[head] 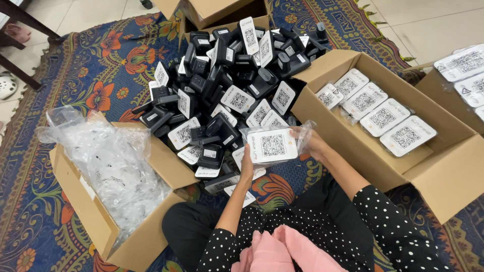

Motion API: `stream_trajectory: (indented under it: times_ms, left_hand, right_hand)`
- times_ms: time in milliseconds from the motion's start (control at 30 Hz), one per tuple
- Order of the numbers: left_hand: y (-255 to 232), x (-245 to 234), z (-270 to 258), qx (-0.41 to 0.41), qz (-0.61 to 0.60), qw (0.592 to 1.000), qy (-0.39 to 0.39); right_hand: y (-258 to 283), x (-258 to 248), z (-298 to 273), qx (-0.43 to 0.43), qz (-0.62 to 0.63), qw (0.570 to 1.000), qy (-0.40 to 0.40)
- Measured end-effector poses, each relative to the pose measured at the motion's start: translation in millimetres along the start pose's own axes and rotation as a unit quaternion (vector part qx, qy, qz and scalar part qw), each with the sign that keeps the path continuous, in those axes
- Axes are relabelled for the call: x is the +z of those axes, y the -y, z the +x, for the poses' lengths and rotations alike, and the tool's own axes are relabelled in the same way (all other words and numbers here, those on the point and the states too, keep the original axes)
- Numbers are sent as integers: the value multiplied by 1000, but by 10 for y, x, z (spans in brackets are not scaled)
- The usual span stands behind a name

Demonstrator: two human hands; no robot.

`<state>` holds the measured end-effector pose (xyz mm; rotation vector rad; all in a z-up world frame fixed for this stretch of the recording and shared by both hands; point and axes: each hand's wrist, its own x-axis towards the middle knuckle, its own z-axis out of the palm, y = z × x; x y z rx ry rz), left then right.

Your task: The person bags electronic devices with QR codes and places them into a cardboard box.

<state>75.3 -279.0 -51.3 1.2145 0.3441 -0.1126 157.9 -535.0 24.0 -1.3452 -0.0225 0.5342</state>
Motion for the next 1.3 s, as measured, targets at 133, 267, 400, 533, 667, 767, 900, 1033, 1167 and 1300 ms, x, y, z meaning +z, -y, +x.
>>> stream_trajectory:
  times_ms: [133,267,400,533,667,767,900,1033,1167,1300]
  left_hand:
    - [-277,102,-80,-7,70,997,-33]
    - [-529,196,-259,-84,65,994,4]
    - [-67,-20,-3,-46,52,997,32]
    - [-465,241,-381,-79,-128,986,66]
    - [-352,207,-336,-47,-245,968,-4]
    - [-403,272,-402,-21,-267,963,-38]
    - [-359,401,-450,0,-281,959,-44]
    - [99,243,-287,26,-313,949,-12]
    - [287,63,-144,-47,-225,973,-10]
    - [256,1,-75,-37,-50,994,-88]
  right_hand:
    - [305,155,-268,20,-56,998,-14]
    - [374,193,-390,-10,-107,994,23]
    - [464,298,-426,-47,-137,989,31]
    - [446,315,-337,-81,-88,993,-24]
    - [390,327,-347,-283,-182,909,-245]
    - [499,470,-487,-165,-171,944,-231]
    - [250,472,-381,-57,0,998,-28]
    - [190,467,-171,-123,-58,989,-64]
    - [113,394,-80,-172,-109,976,-81]
    - [145,453,-184,-179,-280,942,-55]
